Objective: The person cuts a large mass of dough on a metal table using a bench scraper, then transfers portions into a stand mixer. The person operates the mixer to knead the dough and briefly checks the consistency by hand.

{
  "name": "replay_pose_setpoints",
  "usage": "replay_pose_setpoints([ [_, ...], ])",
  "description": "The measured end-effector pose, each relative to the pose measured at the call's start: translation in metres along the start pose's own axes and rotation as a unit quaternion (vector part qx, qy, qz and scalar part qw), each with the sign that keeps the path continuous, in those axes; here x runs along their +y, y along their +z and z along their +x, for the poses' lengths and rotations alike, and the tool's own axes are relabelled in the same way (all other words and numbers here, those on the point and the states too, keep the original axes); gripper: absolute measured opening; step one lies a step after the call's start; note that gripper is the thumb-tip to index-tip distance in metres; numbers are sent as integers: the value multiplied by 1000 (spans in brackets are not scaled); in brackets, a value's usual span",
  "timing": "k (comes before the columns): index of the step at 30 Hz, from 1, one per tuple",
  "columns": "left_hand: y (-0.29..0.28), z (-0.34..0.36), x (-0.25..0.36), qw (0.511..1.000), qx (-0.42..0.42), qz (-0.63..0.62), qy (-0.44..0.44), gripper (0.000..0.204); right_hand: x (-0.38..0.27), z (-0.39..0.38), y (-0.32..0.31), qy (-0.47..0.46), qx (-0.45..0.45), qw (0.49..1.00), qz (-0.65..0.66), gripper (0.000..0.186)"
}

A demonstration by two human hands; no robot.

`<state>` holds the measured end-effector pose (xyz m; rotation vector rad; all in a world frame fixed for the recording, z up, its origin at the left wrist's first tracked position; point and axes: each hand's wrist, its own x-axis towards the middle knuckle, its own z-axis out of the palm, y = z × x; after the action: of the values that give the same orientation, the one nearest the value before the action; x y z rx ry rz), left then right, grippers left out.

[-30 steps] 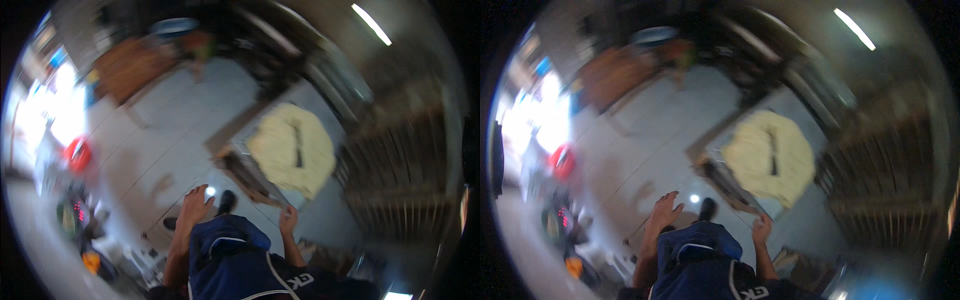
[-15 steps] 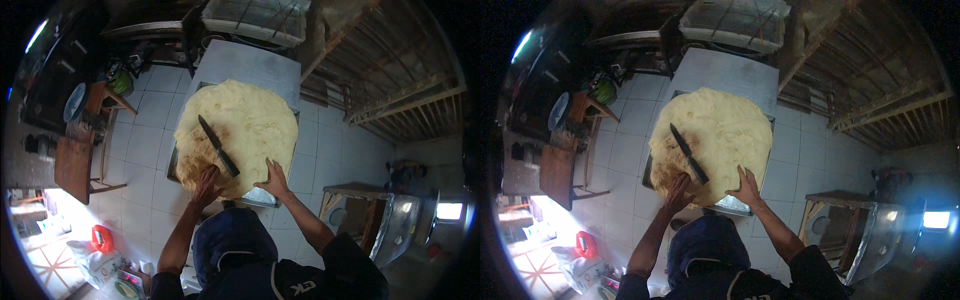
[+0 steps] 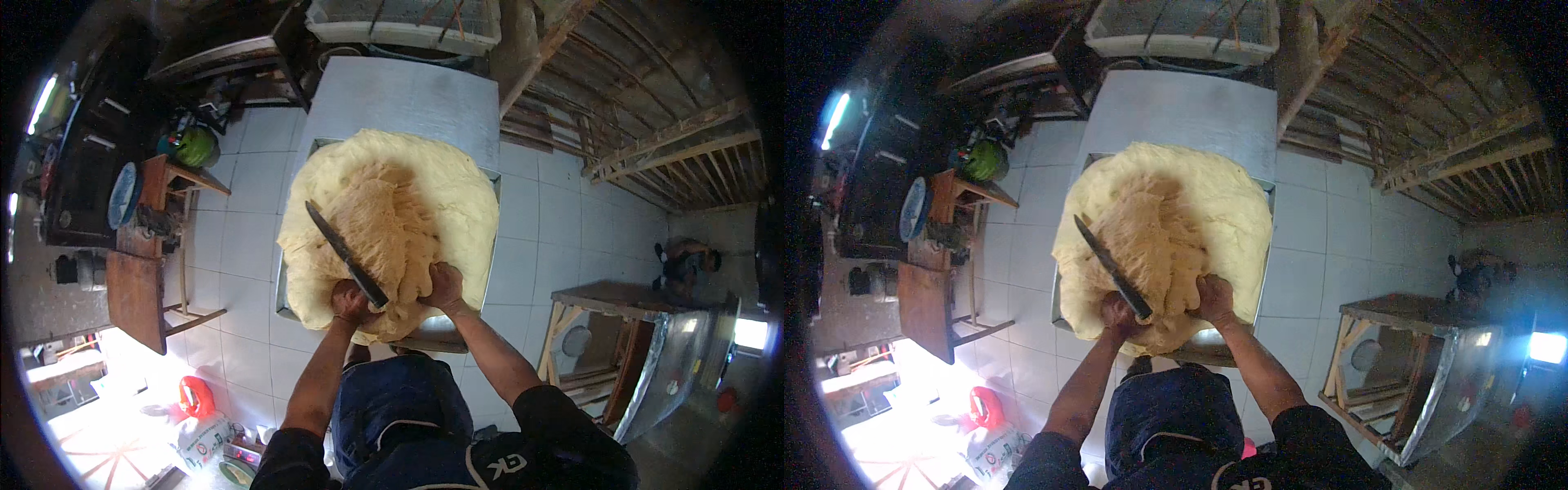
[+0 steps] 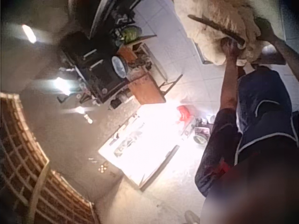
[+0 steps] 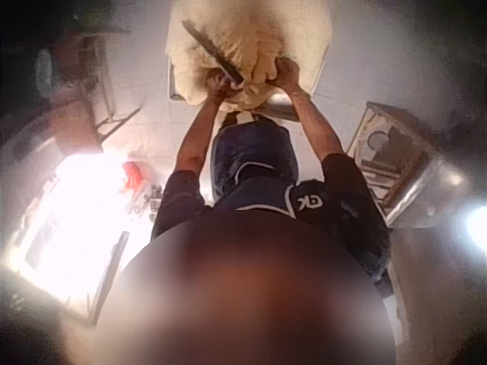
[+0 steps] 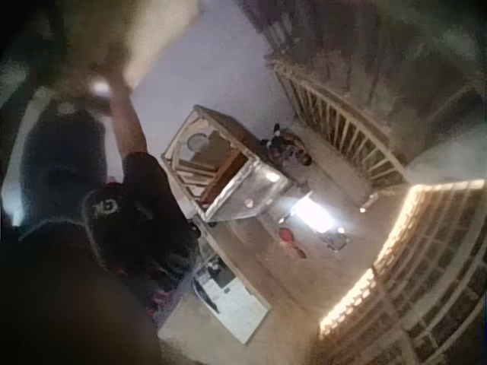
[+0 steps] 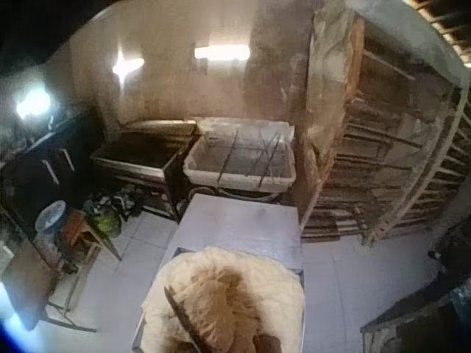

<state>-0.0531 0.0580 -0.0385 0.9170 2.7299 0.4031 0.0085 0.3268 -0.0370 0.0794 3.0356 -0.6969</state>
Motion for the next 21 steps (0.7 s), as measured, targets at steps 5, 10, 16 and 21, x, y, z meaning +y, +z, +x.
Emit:
replay_pose_setpoints([
  [5,-29,-2,16,996,-44,-50,-54,68,-6,4,-17,45,-113,992,-28,85],
  [10,-104,-5,14,980,-167,-16,104,79,-43,12,-111,-9,-322,946,23,92],
  [16,-193,-46,-8,968,-125,-214,-39,84,-91,20,-181,-6,-197,980,0,116],
  [21,-183,-39,-46,994,31,-100,-34,90,-122,73,-135,-182,-127,975,23,111],
])
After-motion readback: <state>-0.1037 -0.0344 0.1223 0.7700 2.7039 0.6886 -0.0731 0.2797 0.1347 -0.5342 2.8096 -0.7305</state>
